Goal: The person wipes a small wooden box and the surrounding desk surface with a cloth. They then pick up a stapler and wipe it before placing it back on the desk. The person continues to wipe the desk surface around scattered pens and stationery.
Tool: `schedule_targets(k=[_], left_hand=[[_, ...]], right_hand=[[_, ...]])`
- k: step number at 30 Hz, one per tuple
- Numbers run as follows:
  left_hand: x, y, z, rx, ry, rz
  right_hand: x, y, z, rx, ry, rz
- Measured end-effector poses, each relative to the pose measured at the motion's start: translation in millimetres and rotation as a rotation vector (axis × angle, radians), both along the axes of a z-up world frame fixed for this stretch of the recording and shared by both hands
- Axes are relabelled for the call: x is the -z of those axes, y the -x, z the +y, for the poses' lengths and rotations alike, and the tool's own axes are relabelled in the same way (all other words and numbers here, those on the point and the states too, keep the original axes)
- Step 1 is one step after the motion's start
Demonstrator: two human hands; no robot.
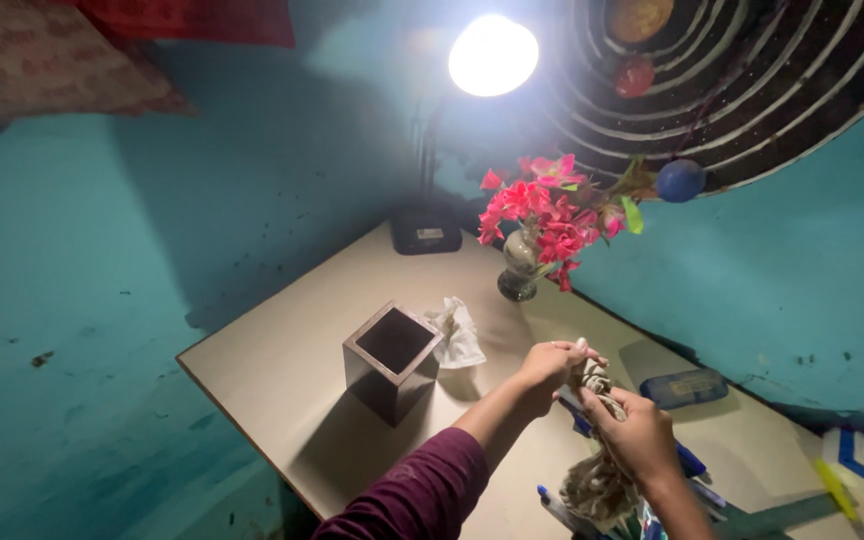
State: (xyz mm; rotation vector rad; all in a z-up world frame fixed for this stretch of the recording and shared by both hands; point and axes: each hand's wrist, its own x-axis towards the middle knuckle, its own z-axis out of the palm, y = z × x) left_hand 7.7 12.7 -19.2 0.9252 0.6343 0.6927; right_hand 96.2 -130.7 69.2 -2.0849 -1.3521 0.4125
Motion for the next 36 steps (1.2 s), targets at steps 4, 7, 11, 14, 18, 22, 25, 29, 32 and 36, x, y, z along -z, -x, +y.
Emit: schedule_targets(k=[4, 7, 11, 14, 18, 22, 25, 29, 32, 36], left_hand=[[8, -17, 11, -0.201, 0.014, -0.112], [-8, -8, 14, -0.284, 0.19, -0.041], [-2, -19, 23, -0.42, 0.253, -0.127], [10, -28, 57, -0.665, 0.149, -0.224], [-10, 10, 58, -0.635, 0.034, -0.214], [-59, 30, 15, -0.361, -0.013, 0.129], [-61, 8, -11, -0.136, -0.032, 0.106], [-39, -46, -14, -0.132, -0.051, 0.095], [-33, -43, -8, -0.219, -0.101, 0.15], [-35, -12, -32, -0.221, -0.664, 0.481]], right_hand=[[5, -19, 4, -0.094, 0.097, 0.008], [14, -27, -5, -0.199, 0.13, 0.01], [8, -37, 0, -0.231, 0.231, 0.195], [0, -49, -1, -0.322, 0.354, 0.261], [-19, -71, -15, -0.275, 0.489, 0.229], [-23, -79, -11, -0.008, 0.217, 0.573], [-4, -70, 27, 0.026, 0.081, 0.794], [16, -41, 48, -0.019, -0.199, 0.772], [8, -20, 42, 0.066, -0.28, 0.864], [15, -23, 43, 0.103, -0.314, 1.044]])
